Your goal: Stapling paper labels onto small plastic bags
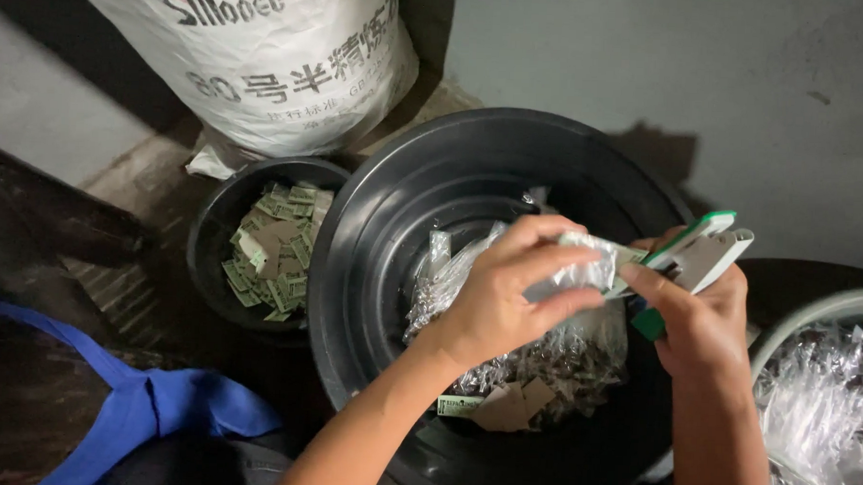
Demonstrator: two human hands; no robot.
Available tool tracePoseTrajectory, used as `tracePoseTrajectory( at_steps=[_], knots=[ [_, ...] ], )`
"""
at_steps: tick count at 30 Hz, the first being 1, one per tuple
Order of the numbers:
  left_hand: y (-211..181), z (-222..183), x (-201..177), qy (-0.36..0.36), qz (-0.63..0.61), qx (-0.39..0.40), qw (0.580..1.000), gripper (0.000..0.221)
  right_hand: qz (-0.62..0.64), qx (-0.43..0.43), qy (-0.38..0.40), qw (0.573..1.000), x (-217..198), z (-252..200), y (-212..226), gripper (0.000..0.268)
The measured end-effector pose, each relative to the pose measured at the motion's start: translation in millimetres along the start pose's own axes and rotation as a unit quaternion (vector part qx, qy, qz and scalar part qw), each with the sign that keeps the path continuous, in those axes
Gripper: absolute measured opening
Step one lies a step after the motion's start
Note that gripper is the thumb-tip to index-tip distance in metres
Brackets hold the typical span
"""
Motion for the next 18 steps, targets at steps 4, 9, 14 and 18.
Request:
tracePoseTrajectory(
  at_steps=[4,9,14,18],
  knots=[
    [24,-11,-7,-0.043,-0.062,-0.152,0.986,0.026,-0.026,-0.017,-0.009,0.999,6,1,-10,0.025],
    [49,-29,3,-0.076,-0.047,-0.237,0.967,0.024,-0.127,-0.149,-0.064,0.979,11,0,-1,0.021],
    [50,-38,37,-0.087,-0.013,-0.185,0.979,0.010,-0.095,-0.133,-0.131,0.978,5,-4,-16,0.022],
    [61,-63,66,-0.127,0.040,-0.196,0.972,0.024,-0.101,-0.147,-0.096,0.979,-4,15,-68,0.030]
  ],
)
Point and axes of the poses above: each hand's wrist, its own z-axis towards the middle knuckle, its own x-axis out of the palm, y = z × x, the point moved 8 cm from there along z, towards the middle knuckle, and after that the axes turned 1 degree about y, right-handed, at the moved point
